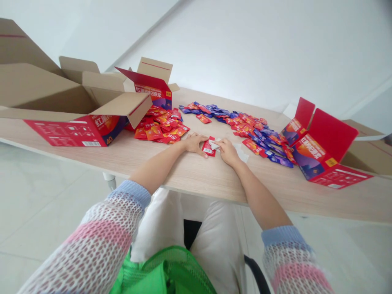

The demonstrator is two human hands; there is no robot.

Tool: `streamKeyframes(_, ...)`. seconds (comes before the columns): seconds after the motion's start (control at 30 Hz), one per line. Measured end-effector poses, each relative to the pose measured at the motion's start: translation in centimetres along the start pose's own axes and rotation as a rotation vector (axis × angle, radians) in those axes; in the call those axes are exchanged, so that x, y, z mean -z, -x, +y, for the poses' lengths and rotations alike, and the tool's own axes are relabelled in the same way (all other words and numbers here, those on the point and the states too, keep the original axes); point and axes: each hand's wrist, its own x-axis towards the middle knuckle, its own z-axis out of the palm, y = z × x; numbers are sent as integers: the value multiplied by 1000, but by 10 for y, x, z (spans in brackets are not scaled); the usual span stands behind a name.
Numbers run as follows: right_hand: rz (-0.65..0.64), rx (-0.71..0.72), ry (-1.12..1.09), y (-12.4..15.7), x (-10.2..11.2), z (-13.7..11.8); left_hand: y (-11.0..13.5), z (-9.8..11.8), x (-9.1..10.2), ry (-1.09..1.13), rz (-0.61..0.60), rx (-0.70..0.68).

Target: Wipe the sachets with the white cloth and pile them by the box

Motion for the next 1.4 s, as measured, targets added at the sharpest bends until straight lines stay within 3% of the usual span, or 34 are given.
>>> streamKeyframes(0.17, -120, 110, 13, -7, 1, -13, 2, 1, -1, 4, 34, -21)
streamKeyframes(0.37, -282, 232, -236, -4, 15, -22, 7, 8, 3, 47, 49, -19)
streamKeyframes(0.5, -460, 194, -337, -3, 33, -17, 9, 10, 5, 71, 58, -17)
streamKeyframes(0.6, -550, 62, -276, 1, 45, 0, 10, 10, 5, 93, 66, 2)
streamKeyframes(0.67, -486, -67, -172, 7, 48, 13, 10, 10, 4, 112, 68, 13)
streamKeyframes(0.77, -224, -226, 23, 14, 45, 21, 10, 9, 2, 138, 92, 6)
streamKeyframes(0.83, -61, -251, 99, 15, 39, 16, 11, 9, 0, 146, 113, -1)
streamKeyframes(0.97, 59, -113, 35, 5, 21, -10, 11, 9, -3, 147, 111, 6)
streamKeyframes(1.17, -147, 169, -50, -12, -1, -35, 6, 6, -10, 227, 126, -48)
streamKeyframes(1.4, -395, 302, -388, -20, 16, -19, 3, 6, -11, 270, 124, -63)
